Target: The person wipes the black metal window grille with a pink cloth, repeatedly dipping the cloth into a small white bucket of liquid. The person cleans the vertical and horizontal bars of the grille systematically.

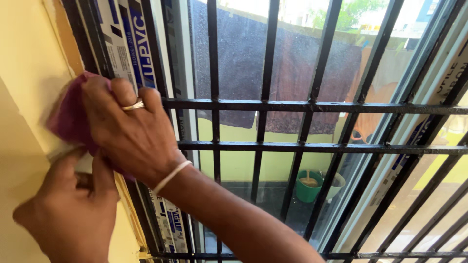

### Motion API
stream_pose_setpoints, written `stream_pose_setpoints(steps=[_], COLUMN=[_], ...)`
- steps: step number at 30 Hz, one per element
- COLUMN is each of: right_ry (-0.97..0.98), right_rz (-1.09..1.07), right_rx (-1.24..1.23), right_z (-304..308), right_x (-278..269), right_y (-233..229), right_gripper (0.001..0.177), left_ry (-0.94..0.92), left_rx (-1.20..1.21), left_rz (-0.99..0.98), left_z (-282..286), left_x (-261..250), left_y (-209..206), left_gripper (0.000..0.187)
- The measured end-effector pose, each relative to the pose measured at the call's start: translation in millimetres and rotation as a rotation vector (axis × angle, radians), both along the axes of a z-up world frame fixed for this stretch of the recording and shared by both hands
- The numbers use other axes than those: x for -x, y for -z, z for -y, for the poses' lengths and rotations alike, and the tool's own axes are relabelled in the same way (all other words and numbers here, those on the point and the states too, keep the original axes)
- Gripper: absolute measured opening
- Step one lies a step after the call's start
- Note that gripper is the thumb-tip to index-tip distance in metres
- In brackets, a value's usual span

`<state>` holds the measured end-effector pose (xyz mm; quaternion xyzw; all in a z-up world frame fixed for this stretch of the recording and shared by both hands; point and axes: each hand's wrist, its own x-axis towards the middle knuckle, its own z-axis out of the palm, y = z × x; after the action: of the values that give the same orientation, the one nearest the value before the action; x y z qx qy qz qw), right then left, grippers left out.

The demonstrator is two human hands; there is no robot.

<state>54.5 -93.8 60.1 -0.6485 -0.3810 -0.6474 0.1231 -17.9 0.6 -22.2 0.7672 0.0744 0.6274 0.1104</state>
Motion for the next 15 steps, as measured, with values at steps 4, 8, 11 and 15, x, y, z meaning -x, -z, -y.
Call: stream_pose_setpoints(steps=[4, 8, 11, 15], right_ry=[0.060, 0.207, 0.336, 0.403], right_rz=[0.087, 0.150, 0.275, 0.376], right_rx=[-0.009, 0.171, 0.244, 0.284], right_z=[-30.9, -35.4, -17.4, 6.7], right_x=[-16.1, -31.8, -31.7, -17.5], right_y=[9.7, 10.9, 9.2, 7.6], right_gripper=[0.024, 0.011, 0.012, 0.017], left_ry=[0.116, 0.205, 0.234, 0.421], left_rx=[0.100, 0.179, 0.202, 0.285], left_rz=[0.069, 0.128, 0.174, 0.229], left_z=[3.3, 5.6, 3.1, -5.6], left_x=[5.0, 1.8, 0.2, 3.7], left_y=[15.8, 24.6, 27.7, 28.4], left_gripper=[0.007, 0.010, 0.012, 0.011])
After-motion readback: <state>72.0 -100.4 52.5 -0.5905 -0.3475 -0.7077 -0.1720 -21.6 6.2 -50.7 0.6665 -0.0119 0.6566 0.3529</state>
